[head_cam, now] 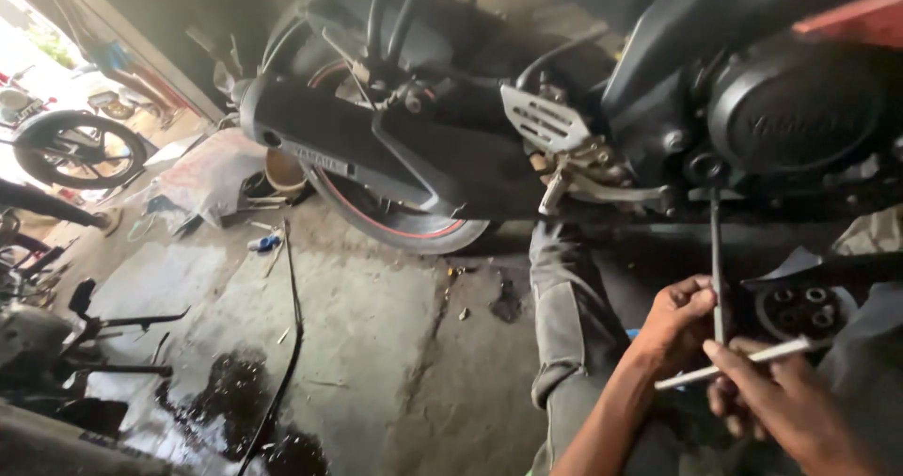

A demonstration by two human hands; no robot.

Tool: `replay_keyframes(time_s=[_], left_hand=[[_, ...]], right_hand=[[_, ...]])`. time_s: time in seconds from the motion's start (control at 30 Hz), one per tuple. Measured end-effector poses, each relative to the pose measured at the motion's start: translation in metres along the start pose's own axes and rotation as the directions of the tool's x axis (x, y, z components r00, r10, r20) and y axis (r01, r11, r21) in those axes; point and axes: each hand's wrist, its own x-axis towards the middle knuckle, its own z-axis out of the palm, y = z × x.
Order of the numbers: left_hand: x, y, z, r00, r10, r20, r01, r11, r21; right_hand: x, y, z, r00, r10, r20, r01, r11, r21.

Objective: The recorder is using a T-handle wrench to loosen or tighten bolts on the engine casing of a motorcycle.

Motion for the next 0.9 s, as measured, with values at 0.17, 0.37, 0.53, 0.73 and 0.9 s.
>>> replay_keyframes(time_s=[0.17,0.37,0.53,0.73,0.9], left_hand=[[0.001,0.007,0.014,0.999,-0.044,-0.002,0.043,0.997,-0.058],[-0.003,0.016,0.024,0.998,-0.045,0.034,0.047,0.998,-0.048],[0.004,0.01,0.02,0.999,-0.024,0.027,0.025,1.0,-0.009],[-0.003,0.02,0.028,0.996,-0.061,-0.061,0.062,0.998,0.011],[0.001,0.013,0.018,0.998,-0.051,-0.046,0.051,0.999,0.007]], right_hand=[[-0.011,0.004,0.008,0.969,0.058,0.24,-0.215,0.679,0.702],[0.005,0.037,0.024,0.875,-0.365,0.319,-0.297,0.117,0.948],[-0.02,0.008,0.026,0.723,-0.665,0.188,-0.496,-0.31,0.811],[-0.061,0.009,0.02,0.937,-0.186,0.296,-0.075,0.72,0.69],[-0.071,-0.039,0.006,0.896,-0.388,-0.217,0.359,0.919,-0.162]])
